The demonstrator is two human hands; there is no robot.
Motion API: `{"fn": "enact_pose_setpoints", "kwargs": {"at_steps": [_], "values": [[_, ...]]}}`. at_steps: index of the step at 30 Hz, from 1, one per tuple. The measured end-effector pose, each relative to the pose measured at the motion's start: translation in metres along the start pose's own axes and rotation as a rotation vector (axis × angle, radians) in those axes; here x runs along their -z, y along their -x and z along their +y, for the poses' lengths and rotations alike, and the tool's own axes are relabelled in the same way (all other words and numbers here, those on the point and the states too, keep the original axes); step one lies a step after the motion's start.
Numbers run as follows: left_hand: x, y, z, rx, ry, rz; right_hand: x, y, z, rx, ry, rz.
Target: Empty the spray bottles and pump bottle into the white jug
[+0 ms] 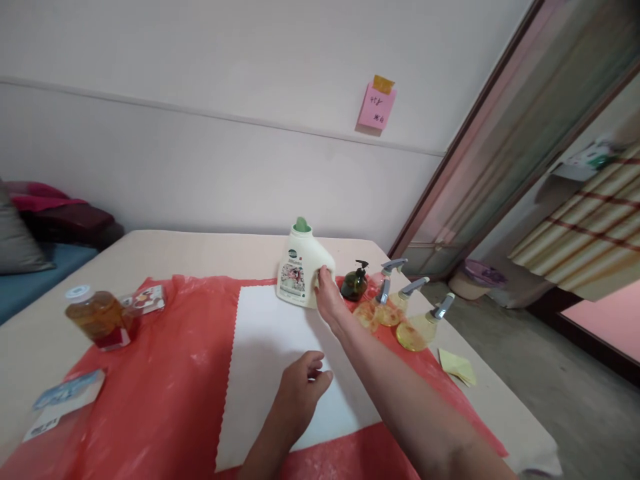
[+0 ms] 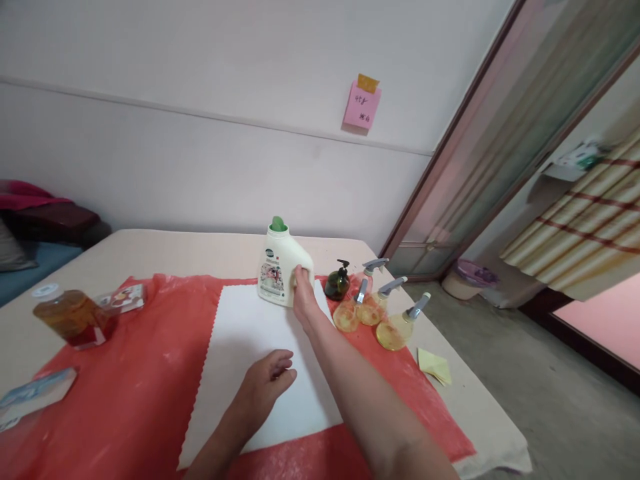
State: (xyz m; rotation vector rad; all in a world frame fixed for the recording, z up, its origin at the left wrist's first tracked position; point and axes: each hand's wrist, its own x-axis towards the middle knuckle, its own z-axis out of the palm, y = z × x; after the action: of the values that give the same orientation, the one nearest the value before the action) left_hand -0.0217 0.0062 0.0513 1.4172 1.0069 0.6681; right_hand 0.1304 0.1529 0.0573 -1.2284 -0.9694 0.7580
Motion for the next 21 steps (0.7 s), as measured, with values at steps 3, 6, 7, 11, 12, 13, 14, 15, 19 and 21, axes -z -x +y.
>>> {"fn": "enact_pose_setpoints", "kwargs": {"at_steps": [3, 6, 7, 11, 12, 13, 14, 15, 19, 21], "values": [[0.0, -0.002, 0.0, 0.014, 0.007, 0.01, 0.008, 0.017, -0.01, -0.061, -0.069, -0.02], [0.005, -0.004, 0.004, 0.014, -0.006, 0.106, 0.02, 0.041, -0.023, -0.097, -0.115, -0.057], [0.008, -0.004, 0.006, 0.01, -0.014, 0.193, 0.025, 0.05, -0.027, -0.105, -0.128, -0.069], [0.022, -0.003, 0.012, -0.094, -0.004, 0.626, 0.04, 0.091, -0.036, -0.128, -0.17, -0.105], [0.024, -0.003, 0.012, -0.124, -0.008, 0.688, 0.042, 0.101, -0.036, -0.134, -0.179, -0.107], [0.026, -0.003, 0.012, -0.137, -0.024, 0.718, 0.043, 0.111, -0.035, -0.141, -0.187, -0.107], [0.026, -0.004, 0.01, -0.134, -0.047, 0.717, 0.042, 0.121, -0.034, -0.149, -0.188, -0.102], [0.026, -0.005, 0.008, -0.118, -0.067, 0.689, 0.041, 0.129, -0.033, -0.159, -0.182, -0.091], [0.023, -0.013, -0.001, -0.071, -0.066, 0.53, 0.031, 0.148, -0.031, -0.219, -0.112, -0.042], [0.024, -0.017, -0.003, -0.067, -0.059, 0.496, 0.026, 0.149, -0.033, -0.231, -0.11, -0.027]]}}
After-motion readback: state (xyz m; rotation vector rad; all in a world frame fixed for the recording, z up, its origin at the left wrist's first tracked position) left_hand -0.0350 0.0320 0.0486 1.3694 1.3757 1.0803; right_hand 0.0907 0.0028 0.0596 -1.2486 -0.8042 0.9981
